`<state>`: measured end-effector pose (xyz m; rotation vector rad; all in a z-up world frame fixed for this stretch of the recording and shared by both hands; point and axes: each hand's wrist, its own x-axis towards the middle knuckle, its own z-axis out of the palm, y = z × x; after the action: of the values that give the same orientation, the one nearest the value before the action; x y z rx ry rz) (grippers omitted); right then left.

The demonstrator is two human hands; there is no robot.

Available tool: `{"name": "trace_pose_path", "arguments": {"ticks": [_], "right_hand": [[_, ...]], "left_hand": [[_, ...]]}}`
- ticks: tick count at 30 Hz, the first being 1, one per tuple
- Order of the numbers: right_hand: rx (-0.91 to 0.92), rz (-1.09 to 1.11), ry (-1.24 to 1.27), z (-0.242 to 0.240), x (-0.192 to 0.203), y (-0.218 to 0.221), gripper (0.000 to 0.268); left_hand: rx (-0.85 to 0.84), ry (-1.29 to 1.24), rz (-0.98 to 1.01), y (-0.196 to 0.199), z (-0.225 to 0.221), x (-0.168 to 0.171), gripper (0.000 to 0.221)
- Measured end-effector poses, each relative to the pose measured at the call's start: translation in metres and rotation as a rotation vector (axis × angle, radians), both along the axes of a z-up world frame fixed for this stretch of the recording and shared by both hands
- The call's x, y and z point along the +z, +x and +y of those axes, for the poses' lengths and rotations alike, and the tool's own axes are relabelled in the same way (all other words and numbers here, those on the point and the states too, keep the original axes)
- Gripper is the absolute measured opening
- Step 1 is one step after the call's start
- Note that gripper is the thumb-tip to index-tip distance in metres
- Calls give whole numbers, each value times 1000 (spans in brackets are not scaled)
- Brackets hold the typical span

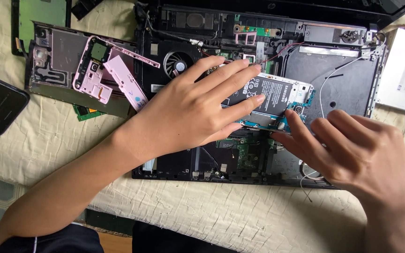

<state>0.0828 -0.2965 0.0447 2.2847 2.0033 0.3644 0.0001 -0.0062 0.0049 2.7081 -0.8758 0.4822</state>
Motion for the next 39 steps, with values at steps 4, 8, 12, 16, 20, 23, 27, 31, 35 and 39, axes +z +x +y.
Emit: {"name": "trace_pose_path", "arguments": {"ticks": [4,8,12,16,20,23,27,31,35,39], "right_hand": [[10,-9,-23,-4,-3,4,61],[54,-23,-24,-2,-2,7,57],[-16,35,-42,0,2,0,55],[-129,139,-78,8,8,-12,53],[-236,348,-35,-2,11,-8,60],[-317,420,44,-12,17,-5,57],[-365,329,-44,-14,14,-6,48],[-375,309,-126,-4,17,-16,49],[-409,325,-126,-4,12,-17,50],[-427,364,-104,-8,7,-16,53]], "left_hand": [[-1,16,-22,-1,-2,0,43],[18,45,-54,-1,-3,0,39],[24,113,-59,-3,-3,3,44],[22,140,-37,-3,-2,4,49],[9,131,7,-3,-2,5,58],[-4,97,13,-2,-2,4,56],[-3,70,-32,-2,-1,4,37],[0,47,-61,-2,-3,4,27],[9,30,-74,-2,-2,3,26],[1,-21,-114,-2,-3,2,20]]}}
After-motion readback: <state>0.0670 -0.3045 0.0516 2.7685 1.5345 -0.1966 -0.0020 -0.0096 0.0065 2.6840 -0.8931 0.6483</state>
